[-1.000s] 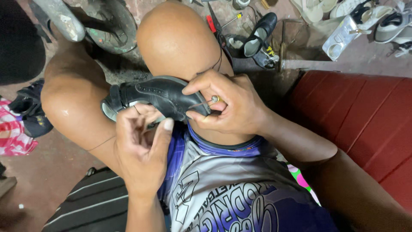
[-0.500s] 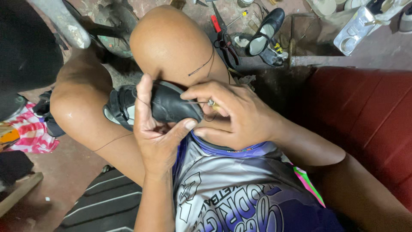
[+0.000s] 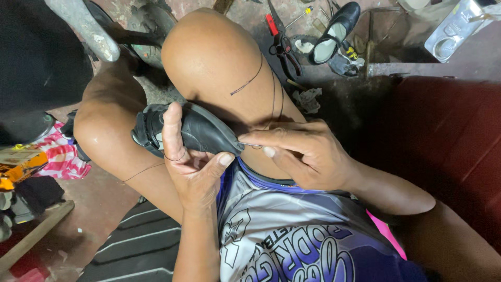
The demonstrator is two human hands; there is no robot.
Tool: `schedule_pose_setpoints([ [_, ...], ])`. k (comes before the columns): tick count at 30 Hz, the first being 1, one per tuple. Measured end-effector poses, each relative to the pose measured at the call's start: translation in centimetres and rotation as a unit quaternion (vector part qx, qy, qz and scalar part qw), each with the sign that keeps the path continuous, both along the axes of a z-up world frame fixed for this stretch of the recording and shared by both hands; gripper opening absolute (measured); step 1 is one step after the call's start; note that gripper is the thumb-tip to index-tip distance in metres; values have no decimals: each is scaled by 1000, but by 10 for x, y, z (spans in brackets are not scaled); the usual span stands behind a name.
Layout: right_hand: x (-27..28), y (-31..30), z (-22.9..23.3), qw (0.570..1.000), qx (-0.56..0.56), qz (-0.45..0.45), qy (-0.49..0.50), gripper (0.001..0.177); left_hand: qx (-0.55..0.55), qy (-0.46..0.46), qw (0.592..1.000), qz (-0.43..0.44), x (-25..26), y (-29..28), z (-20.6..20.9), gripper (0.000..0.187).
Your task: The person is repairing a black shoe by hand-sewing the sole to the upper. They use a needle and thread, repeatedly passing the needle through the shoe material and pulling the thread tight to secure the seam.
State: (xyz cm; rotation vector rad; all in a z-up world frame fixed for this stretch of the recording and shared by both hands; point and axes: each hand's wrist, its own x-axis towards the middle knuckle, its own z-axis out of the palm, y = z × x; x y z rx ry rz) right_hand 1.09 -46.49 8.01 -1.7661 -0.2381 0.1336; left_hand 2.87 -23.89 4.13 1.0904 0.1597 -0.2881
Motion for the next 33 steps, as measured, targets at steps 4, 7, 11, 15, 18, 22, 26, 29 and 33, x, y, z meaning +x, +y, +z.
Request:
schedule_pose_setpoints([
  [4,1,-2,1,1000,9,12,18,37,-24,-1,1000,0,-4,2,-4,109],
  [7,3,-4,4,1000,1,19,16,37,-18,-3,1000,-2,-3,2,-5,109],
  [11,8,-5,13,998,-62,24,-22,40,-6,3,1000,-6,-3,2,-5,105],
  [15,13,-10,33,985,-169,42,2,40,31,-2,999,-16,-6,2,-9,97],
  [18,20,-13,44,966,-247,73,-24,41,37,-18,999,-26,-8,2,-10,90],
  [22,31,-11,53,936,-327,131,-27,44,28,-29,999,-36,-5,1,-11,84],
  [26,46,-7,60,926,-344,146,-57,36,48,-32,997,-47,-3,0,-12,79],
  [29,57,-3,63,921,-347,170,-43,34,92,-60,992,-62,1,1,-10,77],
  [33,60,11,63,901,-388,193,-11,27,136,-82,984,-81,8,-2,-3,76],
])
